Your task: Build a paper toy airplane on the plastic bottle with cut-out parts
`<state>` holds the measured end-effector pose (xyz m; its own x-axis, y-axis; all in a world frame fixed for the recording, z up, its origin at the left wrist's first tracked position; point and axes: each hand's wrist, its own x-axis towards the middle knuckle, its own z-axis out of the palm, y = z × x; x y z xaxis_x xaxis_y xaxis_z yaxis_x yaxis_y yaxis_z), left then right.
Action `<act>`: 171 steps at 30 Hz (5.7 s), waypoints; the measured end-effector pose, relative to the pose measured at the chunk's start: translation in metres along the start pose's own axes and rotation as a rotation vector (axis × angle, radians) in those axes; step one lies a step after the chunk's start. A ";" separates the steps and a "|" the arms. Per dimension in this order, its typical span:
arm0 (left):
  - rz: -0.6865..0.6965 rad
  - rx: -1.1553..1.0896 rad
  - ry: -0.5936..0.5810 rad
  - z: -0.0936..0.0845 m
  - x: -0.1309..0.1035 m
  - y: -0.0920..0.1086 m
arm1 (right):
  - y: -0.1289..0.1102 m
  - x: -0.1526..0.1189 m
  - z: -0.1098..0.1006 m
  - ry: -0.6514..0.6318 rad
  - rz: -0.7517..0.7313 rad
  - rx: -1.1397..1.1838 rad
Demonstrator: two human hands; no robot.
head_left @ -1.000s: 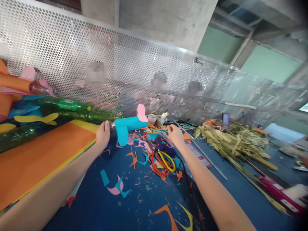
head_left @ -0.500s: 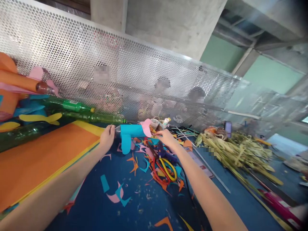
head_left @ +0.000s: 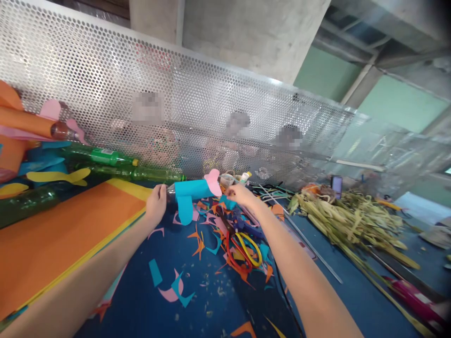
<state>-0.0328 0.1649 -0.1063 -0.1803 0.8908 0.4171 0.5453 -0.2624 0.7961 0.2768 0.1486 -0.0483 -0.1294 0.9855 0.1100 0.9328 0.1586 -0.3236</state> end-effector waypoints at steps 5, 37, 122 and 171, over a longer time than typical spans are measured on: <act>-0.020 0.000 0.022 -0.001 0.000 -0.001 | 0.015 -0.002 -0.030 0.351 0.071 0.313; 0.189 0.003 -0.264 0.005 -0.010 -0.001 | -0.096 -0.169 0.067 0.047 -0.127 0.461; 0.491 -0.643 -0.661 -0.065 -0.045 0.148 | -0.156 -0.113 -0.102 0.243 -0.309 0.377; 0.757 -0.401 -0.375 -0.077 -0.047 0.150 | -0.163 -0.129 -0.108 0.199 -0.391 0.354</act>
<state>-0.0056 0.0554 0.0270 0.4216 0.4732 0.7735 0.0737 -0.8681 0.4908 0.1777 -0.0109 0.0918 -0.3447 0.8245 0.4488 0.6544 0.5538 -0.5148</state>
